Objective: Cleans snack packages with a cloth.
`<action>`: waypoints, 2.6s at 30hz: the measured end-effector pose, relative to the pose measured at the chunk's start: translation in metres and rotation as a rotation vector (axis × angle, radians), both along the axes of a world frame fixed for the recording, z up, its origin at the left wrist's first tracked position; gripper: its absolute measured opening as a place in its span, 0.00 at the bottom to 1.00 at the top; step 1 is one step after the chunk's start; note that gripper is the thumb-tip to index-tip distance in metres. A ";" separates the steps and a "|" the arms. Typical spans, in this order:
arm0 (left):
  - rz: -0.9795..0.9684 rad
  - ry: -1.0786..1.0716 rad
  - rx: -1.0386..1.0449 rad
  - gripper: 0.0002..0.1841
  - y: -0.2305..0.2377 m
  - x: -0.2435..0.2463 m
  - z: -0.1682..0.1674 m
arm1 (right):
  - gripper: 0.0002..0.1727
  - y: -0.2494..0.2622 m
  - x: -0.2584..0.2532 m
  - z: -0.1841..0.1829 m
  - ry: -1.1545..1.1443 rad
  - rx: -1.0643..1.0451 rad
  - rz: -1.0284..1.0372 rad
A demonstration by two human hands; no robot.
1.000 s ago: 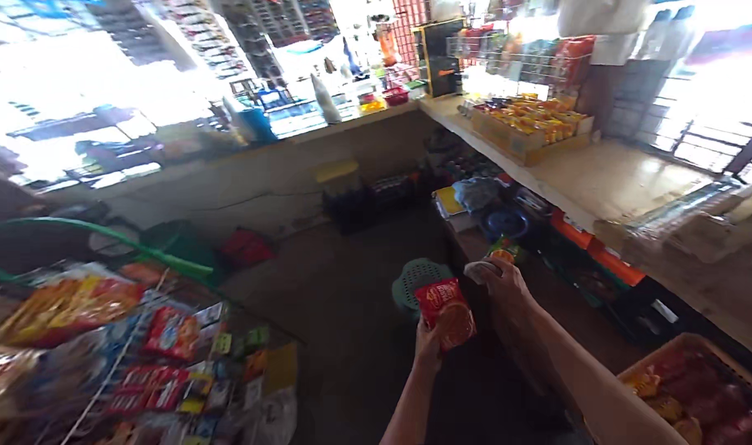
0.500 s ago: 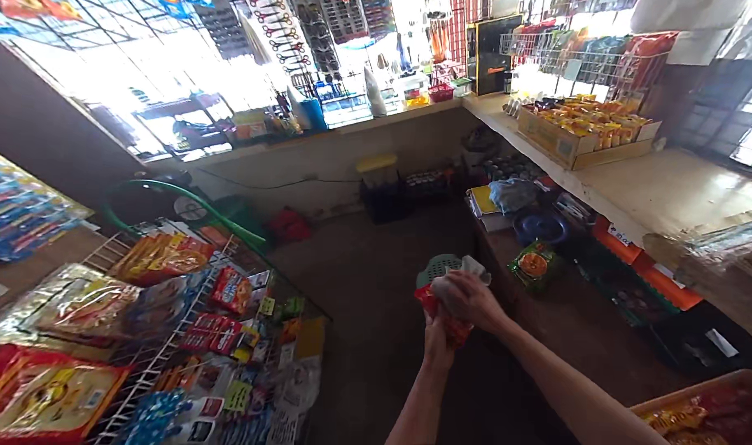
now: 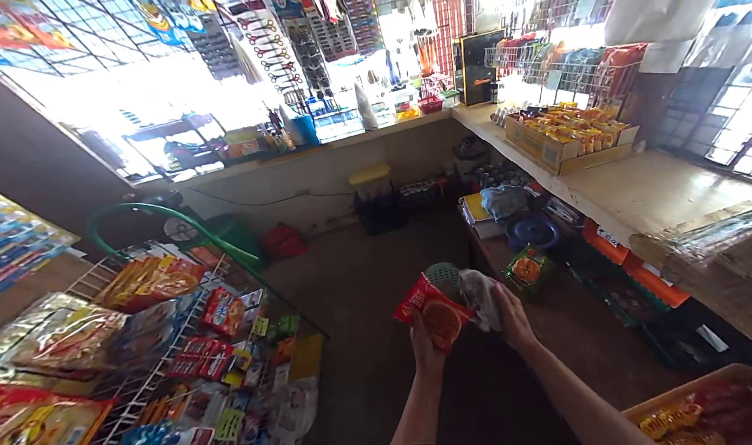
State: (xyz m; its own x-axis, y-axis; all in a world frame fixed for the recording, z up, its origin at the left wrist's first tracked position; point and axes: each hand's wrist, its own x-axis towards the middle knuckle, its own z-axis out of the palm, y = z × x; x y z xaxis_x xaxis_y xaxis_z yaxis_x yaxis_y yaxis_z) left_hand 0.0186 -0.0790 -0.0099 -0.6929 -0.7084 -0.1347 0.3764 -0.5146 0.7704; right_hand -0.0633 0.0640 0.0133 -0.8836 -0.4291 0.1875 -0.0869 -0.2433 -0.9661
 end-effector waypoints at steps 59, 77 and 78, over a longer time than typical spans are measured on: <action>-0.452 -0.168 -0.148 0.22 0.084 -0.008 -0.001 | 0.25 0.107 -0.028 -0.071 0.040 0.261 -0.373; -1.440 -0.159 -0.809 0.35 0.243 -0.053 -0.008 | 0.22 0.364 0.143 -0.040 -0.200 -0.095 -1.362; -1.438 -0.161 -0.843 0.35 0.256 -0.054 -0.011 | 0.20 0.382 0.159 -0.039 -0.219 -0.030 -1.388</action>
State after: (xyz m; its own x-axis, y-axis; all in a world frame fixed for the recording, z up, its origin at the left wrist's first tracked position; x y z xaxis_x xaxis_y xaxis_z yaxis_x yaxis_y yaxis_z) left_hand -0.0355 0.1773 -0.0211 -0.8160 0.5414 -0.2026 -0.1072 0.2027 0.9734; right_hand 0.0956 0.4456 -0.0259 -0.5906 0.8068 -0.0137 -0.1203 -0.1048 -0.9872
